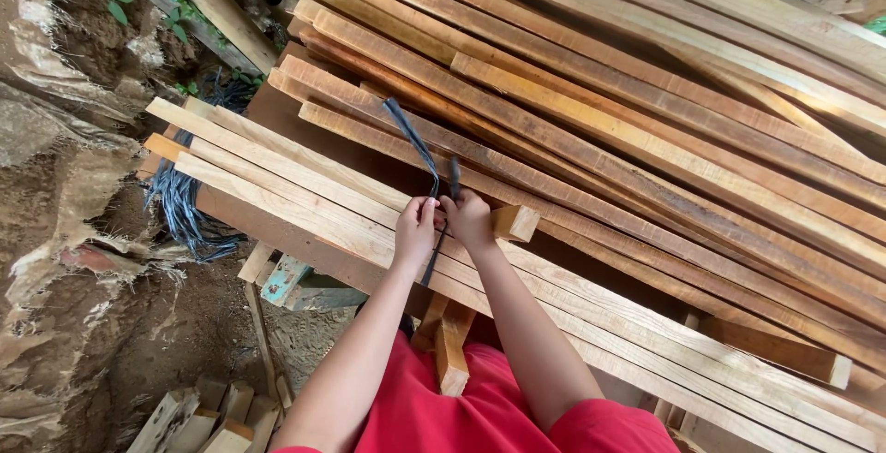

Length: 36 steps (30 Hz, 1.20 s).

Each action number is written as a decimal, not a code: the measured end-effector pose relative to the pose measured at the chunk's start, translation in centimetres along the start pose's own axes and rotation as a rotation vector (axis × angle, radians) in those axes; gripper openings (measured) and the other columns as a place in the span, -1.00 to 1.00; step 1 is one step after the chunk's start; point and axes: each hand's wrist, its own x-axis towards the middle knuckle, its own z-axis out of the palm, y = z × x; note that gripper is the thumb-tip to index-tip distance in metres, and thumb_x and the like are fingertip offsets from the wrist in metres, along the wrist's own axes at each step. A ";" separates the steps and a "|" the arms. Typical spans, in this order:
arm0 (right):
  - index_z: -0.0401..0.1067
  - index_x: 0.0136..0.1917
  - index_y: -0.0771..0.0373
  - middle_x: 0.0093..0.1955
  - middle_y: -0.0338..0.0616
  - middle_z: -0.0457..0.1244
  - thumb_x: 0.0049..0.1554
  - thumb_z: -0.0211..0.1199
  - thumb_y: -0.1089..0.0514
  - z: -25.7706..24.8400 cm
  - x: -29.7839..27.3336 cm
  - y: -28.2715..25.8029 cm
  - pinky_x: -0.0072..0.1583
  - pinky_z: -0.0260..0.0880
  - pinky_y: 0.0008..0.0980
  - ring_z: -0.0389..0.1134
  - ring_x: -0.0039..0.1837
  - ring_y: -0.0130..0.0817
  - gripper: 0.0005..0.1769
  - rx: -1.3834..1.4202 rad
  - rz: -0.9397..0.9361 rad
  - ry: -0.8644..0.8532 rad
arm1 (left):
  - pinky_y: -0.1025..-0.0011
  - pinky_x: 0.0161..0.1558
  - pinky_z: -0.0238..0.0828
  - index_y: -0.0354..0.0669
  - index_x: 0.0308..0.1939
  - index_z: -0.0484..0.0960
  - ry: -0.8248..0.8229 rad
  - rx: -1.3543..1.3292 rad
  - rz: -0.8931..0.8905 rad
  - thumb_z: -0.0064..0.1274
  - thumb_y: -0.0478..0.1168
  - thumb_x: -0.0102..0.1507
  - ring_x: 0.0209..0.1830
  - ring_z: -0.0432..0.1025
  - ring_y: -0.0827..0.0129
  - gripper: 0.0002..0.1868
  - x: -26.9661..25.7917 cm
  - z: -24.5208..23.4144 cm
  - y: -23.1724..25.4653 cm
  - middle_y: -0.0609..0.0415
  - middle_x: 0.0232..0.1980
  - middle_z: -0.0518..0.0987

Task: The recorder is gathering and binding multiple wooden planks together using black rubber straps.

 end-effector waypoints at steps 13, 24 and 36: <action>0.62 0.09 0.11 -0.15 -0.11 0.46 0.23 0.25 -0.01 0.9 1.9 -0.2 -0.11 0.61 -0.24 0.52 -0.02 -0.16 -0.73 -0.164 0.080 -0.098 | 0.17 -0.10 0.51 -0.02 -0.14 0.67 0.023 -0.026 0.116 -0.06 -0.07 0.43 -0.16 0.61 0.02 -0.77 -3.3 0.3 -0.2 -0.05 -0.29 0.70; 0.67 -0.07 0.23 -0.16 0.15 0.45 0.21 0.15 -0.03 4.2 5.3 4.7 0.06 0.56 -0.05 0.48 0.05 0.14 -0.63 -0.055 -0.043 0.009 | 0.30 -0.20 0.49 0.01 -0.28 0.66 -0.068 -0.035 0.192 -0.02 -0.07 0.43 -0.31 0.56 0.27 -0.75 -5.6 -1.0 -0.5 0.00 -0.41 0.64; 0.65 0.03 0.04 -0.04 -0.02 0.45 0.24 0.03 0.12 0.9 1.8 2.9 0.05 0.53 -0.23 0.49 0.09 -0.10 -0.67 0.038 0.003 -0.174 | 0.52 -0.23 0.44 -0.06 -0.26 0.63 -0.116 -0.249 0.020 -0.07 -0.11 0.46 -0.40 0.50 0.44 -0.74 -3.4 -1.0 -3.6 0.12 -0.36 0.61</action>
